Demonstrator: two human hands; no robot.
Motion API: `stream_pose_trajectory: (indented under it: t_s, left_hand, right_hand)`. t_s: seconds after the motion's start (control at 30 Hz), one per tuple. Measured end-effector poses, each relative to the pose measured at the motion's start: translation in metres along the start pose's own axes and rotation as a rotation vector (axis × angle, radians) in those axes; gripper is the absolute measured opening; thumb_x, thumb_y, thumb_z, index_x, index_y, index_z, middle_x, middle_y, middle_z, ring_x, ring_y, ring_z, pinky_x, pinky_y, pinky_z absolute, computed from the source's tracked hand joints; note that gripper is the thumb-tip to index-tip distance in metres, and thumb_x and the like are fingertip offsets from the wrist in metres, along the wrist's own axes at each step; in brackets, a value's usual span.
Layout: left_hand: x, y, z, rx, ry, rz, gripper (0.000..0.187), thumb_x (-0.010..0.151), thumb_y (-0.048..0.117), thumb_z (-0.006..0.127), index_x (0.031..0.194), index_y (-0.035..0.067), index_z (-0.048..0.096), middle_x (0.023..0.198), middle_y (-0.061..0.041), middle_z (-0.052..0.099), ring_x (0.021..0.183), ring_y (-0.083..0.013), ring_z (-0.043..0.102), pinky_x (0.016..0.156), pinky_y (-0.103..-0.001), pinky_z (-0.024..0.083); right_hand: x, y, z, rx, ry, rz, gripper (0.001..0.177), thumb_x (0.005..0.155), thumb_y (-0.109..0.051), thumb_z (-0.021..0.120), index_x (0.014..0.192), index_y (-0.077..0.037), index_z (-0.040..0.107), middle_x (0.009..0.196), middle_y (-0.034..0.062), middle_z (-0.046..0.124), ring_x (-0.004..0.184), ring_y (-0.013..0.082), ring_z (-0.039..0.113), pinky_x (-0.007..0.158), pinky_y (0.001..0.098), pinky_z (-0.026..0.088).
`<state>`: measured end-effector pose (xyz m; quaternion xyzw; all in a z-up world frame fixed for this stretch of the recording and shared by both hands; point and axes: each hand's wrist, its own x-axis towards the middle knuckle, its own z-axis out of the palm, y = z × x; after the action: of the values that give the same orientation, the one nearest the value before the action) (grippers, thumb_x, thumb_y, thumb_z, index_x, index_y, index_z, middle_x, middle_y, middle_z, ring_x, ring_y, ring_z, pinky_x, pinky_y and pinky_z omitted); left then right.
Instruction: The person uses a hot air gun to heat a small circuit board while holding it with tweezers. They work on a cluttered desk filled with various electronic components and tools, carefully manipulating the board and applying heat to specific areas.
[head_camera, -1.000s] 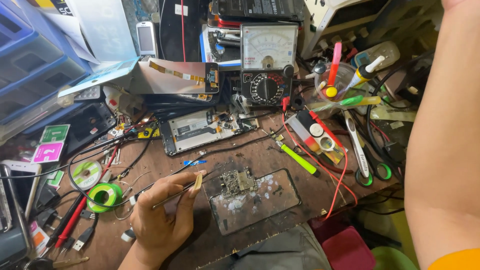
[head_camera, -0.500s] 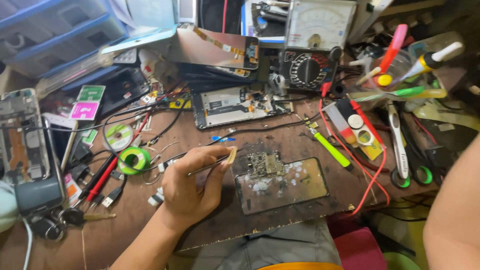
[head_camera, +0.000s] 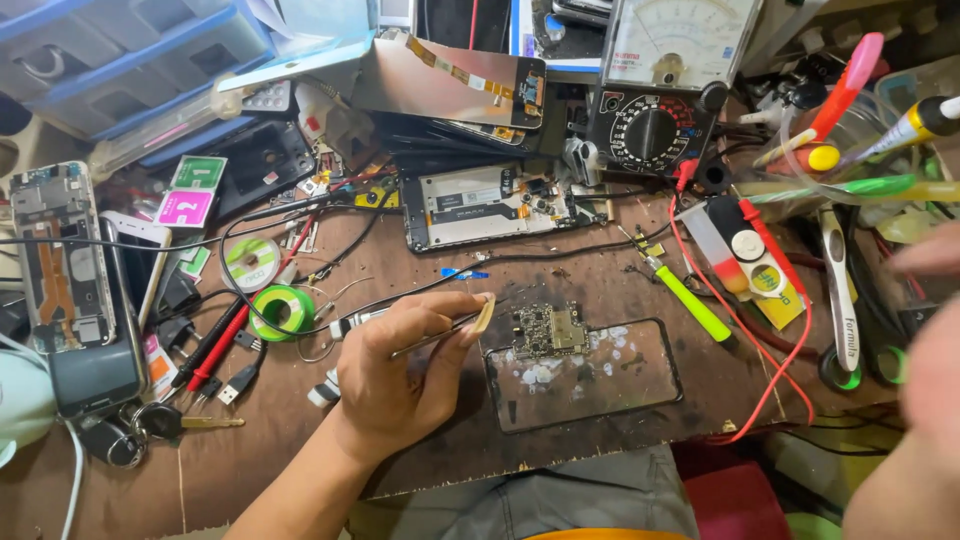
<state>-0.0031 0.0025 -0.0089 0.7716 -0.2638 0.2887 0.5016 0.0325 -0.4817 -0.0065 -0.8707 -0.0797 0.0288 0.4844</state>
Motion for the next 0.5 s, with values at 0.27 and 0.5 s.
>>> stream_pose_trajectory:
  t_s: [0.27, 0.5]
  left_hand:
    - [0.002, 0.002, -0.001, 0.035, 0.016, 0.008, 0.026, 0.099, -0.003, 0.064, 0.112, 0.004, 0.043, 0.108, -0.021, 0.075, 0.097, -0.0348, 0.081, 0.078, -0.038, 0.068]
    - [0.002, 0.0, -0.001, 0.012, 0.015, 0.003, 0.024, 0.099, -0.004, 0.063, 0.112, 0.003, 0.045, 0.11, -0.02, 0.074, 0.099, -0.0347, 0.081, 0.081, -0.039, 0.068]
  right_hand:
    - [0.032, -0.148, 0.157, -0.276, -0.111, -0.646, 0.032, 0.085, -0.015, 0.081, 0.11, -0.005, 0.066, 0.11, 0.0068, 0.073, 0.104, 0.0248, 0.068, 0.099, 0.0367, 0.052]
    - [0.042, -0.143, 0.163, -0.294, -0.175, -0.603, 0.046, 0.078, -0.023, 0.086, 0.114, -0.006, 0.062, 0.122, 0.0113, 0.071, 0.112, 0.0261, 0.065, 0.103, 0.0387, 0.05]
